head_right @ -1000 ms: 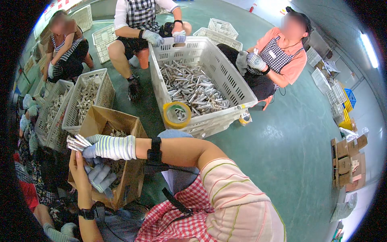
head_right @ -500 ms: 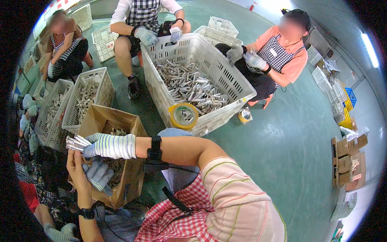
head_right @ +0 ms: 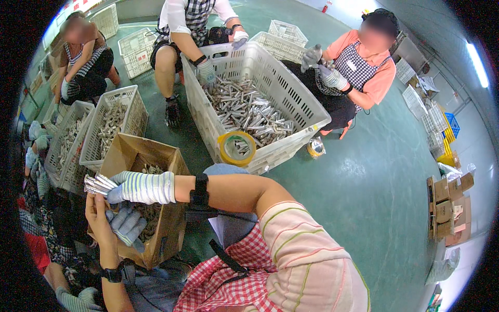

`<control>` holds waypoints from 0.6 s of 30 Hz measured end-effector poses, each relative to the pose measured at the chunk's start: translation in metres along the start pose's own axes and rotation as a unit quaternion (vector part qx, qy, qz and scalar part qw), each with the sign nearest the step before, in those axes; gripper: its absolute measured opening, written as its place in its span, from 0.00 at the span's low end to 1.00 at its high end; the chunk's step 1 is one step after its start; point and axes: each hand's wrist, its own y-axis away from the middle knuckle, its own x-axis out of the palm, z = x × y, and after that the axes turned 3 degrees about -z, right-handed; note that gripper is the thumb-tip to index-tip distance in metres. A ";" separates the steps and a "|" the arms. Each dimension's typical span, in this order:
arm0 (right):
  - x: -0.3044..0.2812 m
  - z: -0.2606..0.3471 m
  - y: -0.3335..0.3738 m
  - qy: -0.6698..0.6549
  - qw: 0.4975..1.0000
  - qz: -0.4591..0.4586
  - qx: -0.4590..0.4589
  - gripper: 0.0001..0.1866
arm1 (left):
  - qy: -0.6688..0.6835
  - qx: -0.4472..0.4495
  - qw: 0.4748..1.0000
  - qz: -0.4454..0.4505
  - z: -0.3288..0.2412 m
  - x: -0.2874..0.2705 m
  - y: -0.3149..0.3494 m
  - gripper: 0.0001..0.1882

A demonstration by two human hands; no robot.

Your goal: The person picks up small metal valve components and silver cylinders from a crate and fits them together by hand while sitting on the floor with other workers.

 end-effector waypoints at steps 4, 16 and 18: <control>-0.003 -0.001 0.002 0.009 1.000 -0.007 -0.001 0.17 | -0.011 0.000 1.000 -0.009 0.006 0.001 -0.003 0.11; 0.004 0.008 -0.001 0.009 0.999 -0.017 -0.026 0.16 | -0.041 0.012 0.999 0.021 -0.014 0.000 -0.005 0.11; 0.008 0.013 0.003 -0.035 0.997 -0.046 0.040 0.15 | -0.038 0.067 0.996 0.035 -0.013 0.000 -0.007 0.10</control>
